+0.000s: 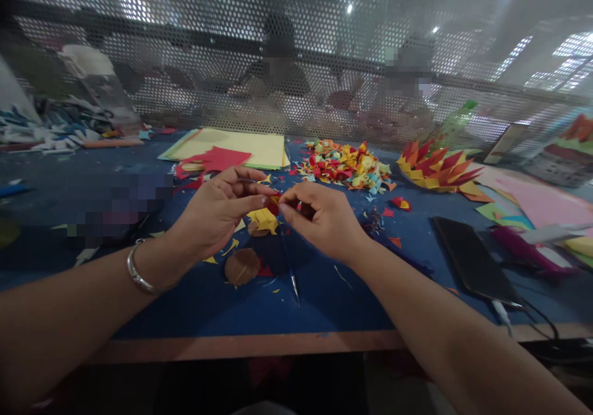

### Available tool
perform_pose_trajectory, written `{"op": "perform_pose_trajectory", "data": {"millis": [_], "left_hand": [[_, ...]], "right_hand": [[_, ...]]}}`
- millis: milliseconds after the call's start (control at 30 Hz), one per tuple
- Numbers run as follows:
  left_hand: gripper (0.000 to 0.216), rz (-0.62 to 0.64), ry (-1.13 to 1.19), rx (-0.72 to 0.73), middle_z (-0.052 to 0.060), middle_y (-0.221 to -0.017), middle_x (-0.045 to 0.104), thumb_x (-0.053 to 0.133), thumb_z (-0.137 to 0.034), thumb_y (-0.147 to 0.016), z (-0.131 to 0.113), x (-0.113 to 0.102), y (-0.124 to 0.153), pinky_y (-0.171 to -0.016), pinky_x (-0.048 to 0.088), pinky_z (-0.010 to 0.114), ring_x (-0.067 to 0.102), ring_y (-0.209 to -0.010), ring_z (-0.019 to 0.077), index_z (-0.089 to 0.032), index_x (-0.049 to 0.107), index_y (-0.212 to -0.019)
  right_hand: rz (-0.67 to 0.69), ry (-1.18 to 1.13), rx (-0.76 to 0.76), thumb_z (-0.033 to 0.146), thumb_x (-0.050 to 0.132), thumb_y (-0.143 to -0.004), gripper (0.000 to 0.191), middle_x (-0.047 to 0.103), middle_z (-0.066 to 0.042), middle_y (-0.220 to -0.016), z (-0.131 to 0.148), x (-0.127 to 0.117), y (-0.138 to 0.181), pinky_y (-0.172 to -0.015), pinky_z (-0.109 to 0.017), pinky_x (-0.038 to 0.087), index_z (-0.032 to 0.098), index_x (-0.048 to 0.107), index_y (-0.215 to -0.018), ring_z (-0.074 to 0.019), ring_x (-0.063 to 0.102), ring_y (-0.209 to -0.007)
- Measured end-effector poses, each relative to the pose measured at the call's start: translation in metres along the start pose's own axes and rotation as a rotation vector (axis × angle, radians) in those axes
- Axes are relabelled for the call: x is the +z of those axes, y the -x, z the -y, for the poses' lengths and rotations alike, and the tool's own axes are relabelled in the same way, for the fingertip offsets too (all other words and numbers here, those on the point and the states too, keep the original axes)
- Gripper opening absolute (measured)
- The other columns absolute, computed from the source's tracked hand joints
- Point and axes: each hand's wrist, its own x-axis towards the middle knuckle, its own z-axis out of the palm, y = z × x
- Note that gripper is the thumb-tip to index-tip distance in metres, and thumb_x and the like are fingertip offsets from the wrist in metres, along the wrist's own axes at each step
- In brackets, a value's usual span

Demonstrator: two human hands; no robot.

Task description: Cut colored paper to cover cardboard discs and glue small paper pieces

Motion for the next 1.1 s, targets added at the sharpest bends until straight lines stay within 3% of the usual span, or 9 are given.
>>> {"op": "perform_pose_trajectory", "data": {"millis": [200,567,833,967,1100], "left_hand": [[0.04,0.033,-0.011,0.016,0.0,-0.082,0.074,0.081,-0.007,-0.067,-0.001,-0.0006,0.0004,-0.076,0.052,0.023,0.068,-0.077,0.0103,-0.015,0.06,-0.101],[0.043,0.108,-0.082,0.041,0.0,-0.082,0.074,0.081,-0.01,-0.069,-0.0023,-0.0006,0.0013,-0.068,0.051,0.022,0.065,-0.072,0.0096,-0.016,0.06,-0.106],[0.045,0.073,-0.023,-0.05,0.001,-0.088,0.071,0.079,-0.01,-0.071,-0.0025,0.003,0.0036,-0.073,0.052,0.022,0.067,-0.08,0.0107,-0.016,0.057,-0.11],[0.046,0.055,-0.04,-0.203,-0.001,-0.082,0.067,0.079,-0.016,-0.074,-0.0021,0.0055,0.0074,-0.064,0.052,0.024,0.066,-0.07,0.0119,-0.017,0.054,-0.112],[0.043,0.02,-0.033,-0.271,-0.001,-0.081,0.068,0.073,-0.005,-0.073,-0.0039,0.0051,0.0076,-0.066,0.053,0.025,0.067,-0.067,0.0114,-0.017,0.053,-0.108]], "right_hand": [[-0.003,-0.119,0.169,0.03,0.063,-0.092,0.016,0.058,0.002,-0.068,0.0039,-0.0017,-0.001,-0.05,-0.023,0.038,0.017,0.067,-0.083,-0.0086,0.05,-0.055],[-0.007,-0.144,0.281,0.04,0.073,-0.083,0.024,0.059,0.002,-0.065,-0.0016,-0.0015,-0.0034,-0.051,-0.025,0.04,0.019,0.062,-0.081,-0.0104,0.05,-0.053],[0.013,-0.118,0.201,0.034,0.069,-0.088,0.019,0.054,0.004,-0.064,-0.0008,-0.0017,-0.0019,-0.049,-0.024,0.035,0.018,0.064,-0.08,-0.0079,0.044,-0.052],[0.017,-0.077,0.14,0.028,0.068,-0.088,0.014,0.055,0.003,-0.067,0.0002,-0.0013,-0.0015,-0.05,-0.023,0.035,0.016,0.064,-0.081,-0.0074,0.044,-0.054],[0.035,-0.074,0.157,0.031,0.069,-0.089,0.018,0.054,0.004,-0.065,-0.0001,-0.0005,-0.0022,-0.051,-0.023,0.036,0.016,0.063,-0.079,-0.0077,0.045,-0.054]]}}
